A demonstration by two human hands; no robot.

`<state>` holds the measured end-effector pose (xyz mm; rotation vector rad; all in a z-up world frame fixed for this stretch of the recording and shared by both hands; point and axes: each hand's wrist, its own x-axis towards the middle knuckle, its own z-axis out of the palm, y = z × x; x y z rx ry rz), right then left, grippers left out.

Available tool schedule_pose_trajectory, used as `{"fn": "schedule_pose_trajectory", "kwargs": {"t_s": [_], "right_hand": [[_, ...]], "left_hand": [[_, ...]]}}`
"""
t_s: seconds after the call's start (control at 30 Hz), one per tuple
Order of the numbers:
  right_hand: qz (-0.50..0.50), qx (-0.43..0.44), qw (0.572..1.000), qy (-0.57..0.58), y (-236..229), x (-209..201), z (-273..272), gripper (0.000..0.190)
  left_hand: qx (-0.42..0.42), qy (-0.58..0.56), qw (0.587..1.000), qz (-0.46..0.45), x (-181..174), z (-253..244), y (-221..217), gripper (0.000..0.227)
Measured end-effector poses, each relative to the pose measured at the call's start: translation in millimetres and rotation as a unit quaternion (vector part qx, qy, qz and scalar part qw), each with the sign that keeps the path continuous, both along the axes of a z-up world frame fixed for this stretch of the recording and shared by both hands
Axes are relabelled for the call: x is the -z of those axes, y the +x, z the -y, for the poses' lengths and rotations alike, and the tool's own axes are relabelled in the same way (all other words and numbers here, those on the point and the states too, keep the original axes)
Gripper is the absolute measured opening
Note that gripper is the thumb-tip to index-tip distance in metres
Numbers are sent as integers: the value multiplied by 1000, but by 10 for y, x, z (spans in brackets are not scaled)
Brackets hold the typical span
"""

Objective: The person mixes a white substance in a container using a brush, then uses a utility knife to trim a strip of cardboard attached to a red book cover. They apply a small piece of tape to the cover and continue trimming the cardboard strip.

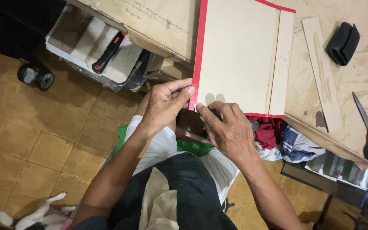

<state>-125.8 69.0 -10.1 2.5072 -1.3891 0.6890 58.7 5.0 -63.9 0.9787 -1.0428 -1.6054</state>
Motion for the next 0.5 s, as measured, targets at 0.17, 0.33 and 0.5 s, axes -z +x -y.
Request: {"fn": "schedule_pose_trajectory", "kwargs": {"t_s": [0.17, 0.33, 0.5], "right_hand": [[2, -9, 1000, 8, -30, 13, -4, 24], [3, -10, 1000, 7, -29, -3, 8, 25], [-8, -3, 1000, 4, -13, -17, 13, 26]], "left_hand": [[9, -4, 1000, 5, -105, -14, 23, 29], [11, 2, 1000, -2, -115, -14, 30, 30], [10, 9, 1000, -6, -64, -17, 22, 30]]}}
